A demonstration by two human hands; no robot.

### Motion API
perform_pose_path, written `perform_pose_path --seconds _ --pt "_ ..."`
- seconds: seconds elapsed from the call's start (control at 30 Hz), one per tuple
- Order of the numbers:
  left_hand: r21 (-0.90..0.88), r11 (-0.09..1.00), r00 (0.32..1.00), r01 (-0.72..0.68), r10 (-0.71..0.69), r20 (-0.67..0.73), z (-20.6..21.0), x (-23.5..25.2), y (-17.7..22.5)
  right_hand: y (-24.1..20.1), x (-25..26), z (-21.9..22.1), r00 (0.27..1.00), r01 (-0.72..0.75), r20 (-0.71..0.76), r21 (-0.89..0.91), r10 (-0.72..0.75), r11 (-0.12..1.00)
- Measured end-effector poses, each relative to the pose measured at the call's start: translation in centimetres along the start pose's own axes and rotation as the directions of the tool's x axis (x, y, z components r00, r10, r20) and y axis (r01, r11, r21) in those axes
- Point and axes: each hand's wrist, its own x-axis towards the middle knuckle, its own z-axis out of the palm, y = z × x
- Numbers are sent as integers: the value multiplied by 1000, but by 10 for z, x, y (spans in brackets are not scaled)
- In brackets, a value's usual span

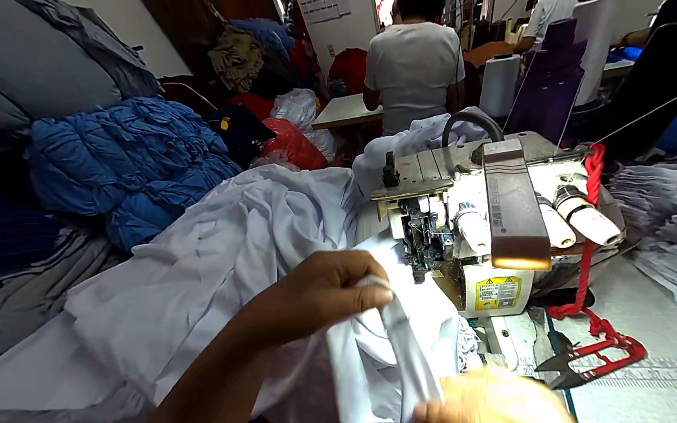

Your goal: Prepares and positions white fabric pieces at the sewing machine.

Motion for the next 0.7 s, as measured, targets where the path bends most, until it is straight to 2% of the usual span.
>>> perform_pose_path --seconds 0.07,0.13,0.23,0.3,0.43,0.7 --pt "8 987 983 162 -161 -93 6 16 -5 25 7 8 994 17 -104 -228 -42 973" --pt "20 965 958 262 -258 -128 14 30 -12 51 10 19 970 39 -210 -380 -127 924" --pt "93 942 944 322 -311 -111 18 38 -23 64 9 30 967 8 -229 -421 -115 907" --pt "150 935 947 321 -317 -53 14 35 -24 60 7 34 974 -1 -206 -407 -91 914" --pt "257 944 968 209 -237 81 4 24 -25 40 1 39 988 -6 -144 -384 -54 923" --pt "290 948 976 128 -172 133 5 26 -26 35 -5 40 991 -54 -137 -349 6 936"
